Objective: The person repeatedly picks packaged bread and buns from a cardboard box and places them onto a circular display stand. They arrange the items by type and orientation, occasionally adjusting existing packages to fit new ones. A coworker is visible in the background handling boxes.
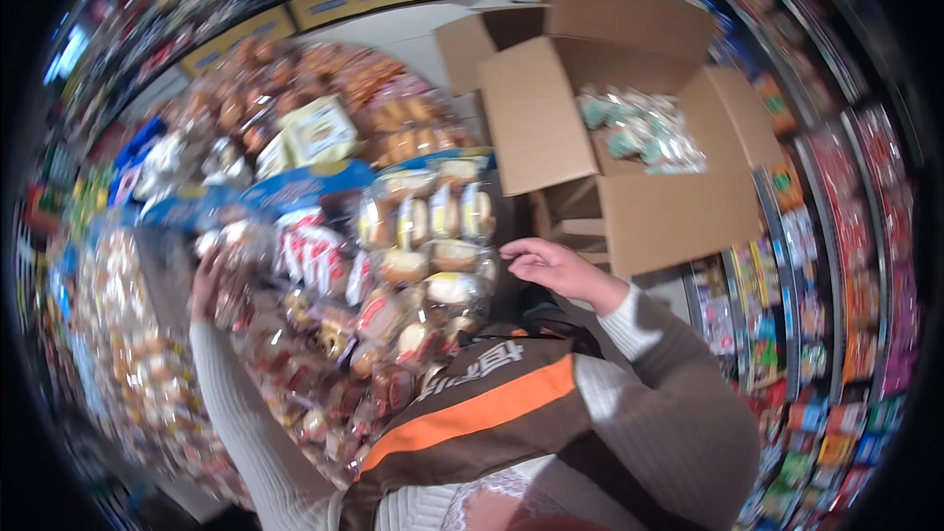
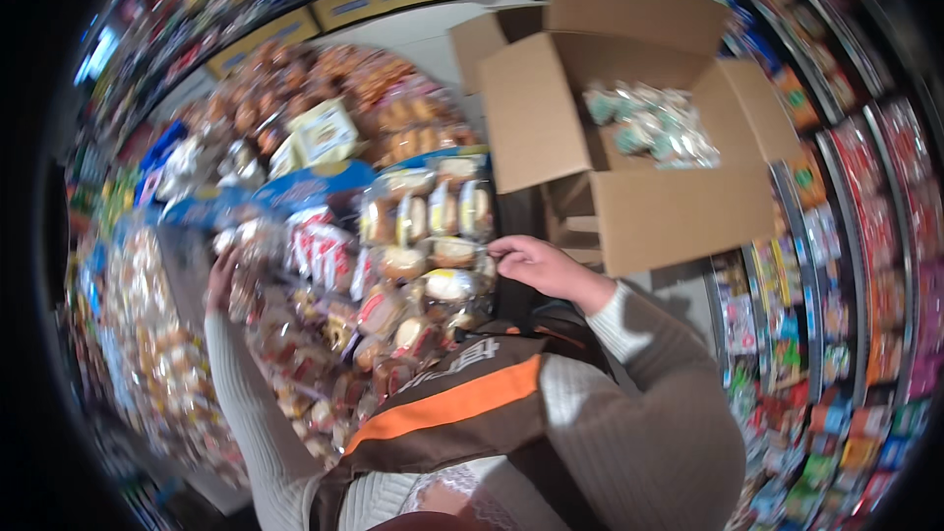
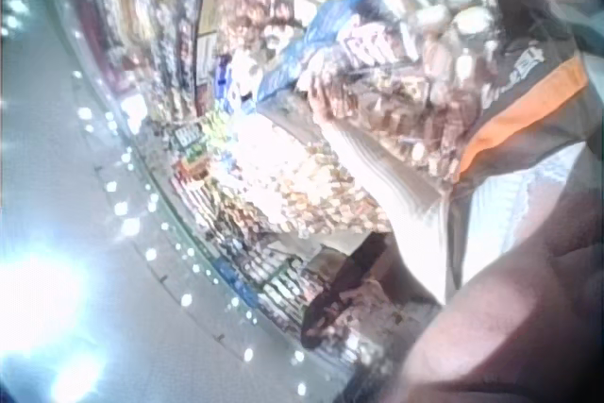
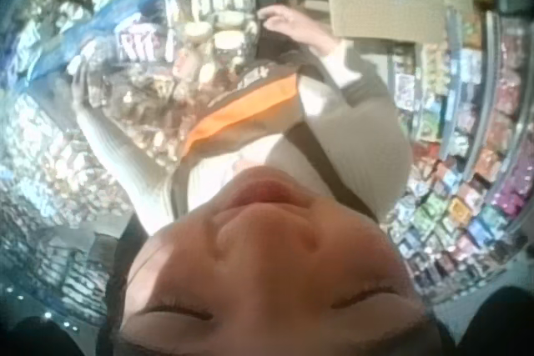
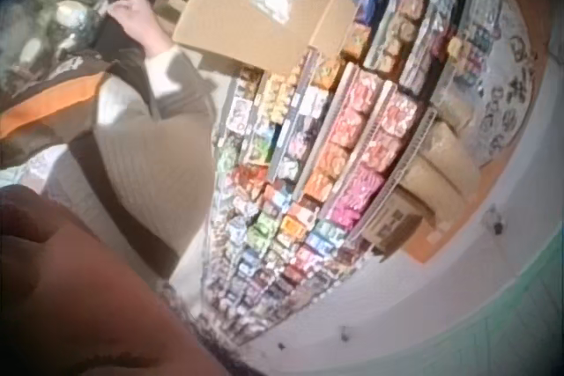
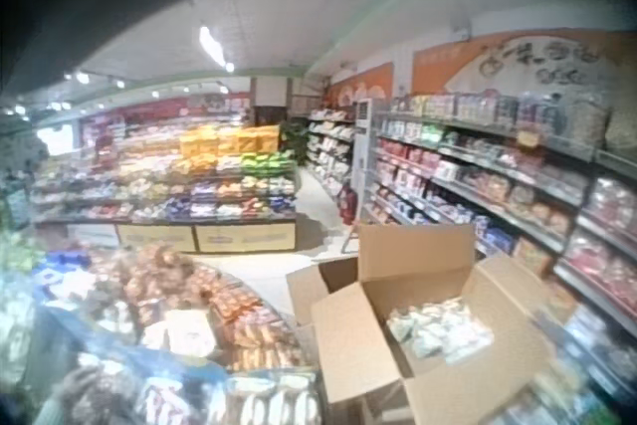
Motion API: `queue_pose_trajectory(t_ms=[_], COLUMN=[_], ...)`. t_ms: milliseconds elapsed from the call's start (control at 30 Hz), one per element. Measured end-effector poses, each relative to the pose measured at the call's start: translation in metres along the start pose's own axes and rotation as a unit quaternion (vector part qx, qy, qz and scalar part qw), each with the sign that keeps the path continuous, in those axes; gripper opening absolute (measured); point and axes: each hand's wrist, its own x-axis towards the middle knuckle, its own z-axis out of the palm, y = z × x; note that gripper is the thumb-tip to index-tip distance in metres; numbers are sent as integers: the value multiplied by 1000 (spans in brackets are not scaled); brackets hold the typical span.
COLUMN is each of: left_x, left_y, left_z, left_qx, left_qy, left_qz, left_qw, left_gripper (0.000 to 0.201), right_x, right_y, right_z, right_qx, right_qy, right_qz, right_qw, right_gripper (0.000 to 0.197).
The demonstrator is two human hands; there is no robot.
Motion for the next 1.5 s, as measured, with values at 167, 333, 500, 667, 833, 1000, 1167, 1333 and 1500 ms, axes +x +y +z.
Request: queue_pose_trajectory(t_ms=[167,333,500,667,833,1000,1167,1333,1500], left_x=[-184,-325,-331,-290,-229,-157,-132,-174,-165], left_y=[18,-19,12,102,163,198,218,223,274], left_z=[37,194,298,405,533,616,638,643,635], left_qx=[-126,-170,-171,-116,-155,-340,-334,-185,278], left_qy=[240,305,268,111,-269,-278,-300,-96,37], left_qz=[230,89,64,150,144,-155,-156,-87,443], left_qw=[935,933,946,975,939,885,880,974,852], left_gripper=[55,49,37,32,57,82,91,84,77], right_x=[-55,-81,-48,-35,-37,-35,-45,-61,-89], right_y=[-54,-59,-34,-23,-17,-22,-40,-38,30], right_z=[-87,-212,-264,-217,-178,-169,-242,-403,-433], right_qx=[-68,-684,-685,-657,-582,-553,-429,-261,-328], right_qy=[-45,258,114,142,157,152,-69,173,131], right_qz=[-114,-112,89,-19,-30,-44,-102,38,381], right_qw=[990,673,714,740,797,818,895,949,854], right_gripper=[59,86,50,40,38,36,62,70,80])
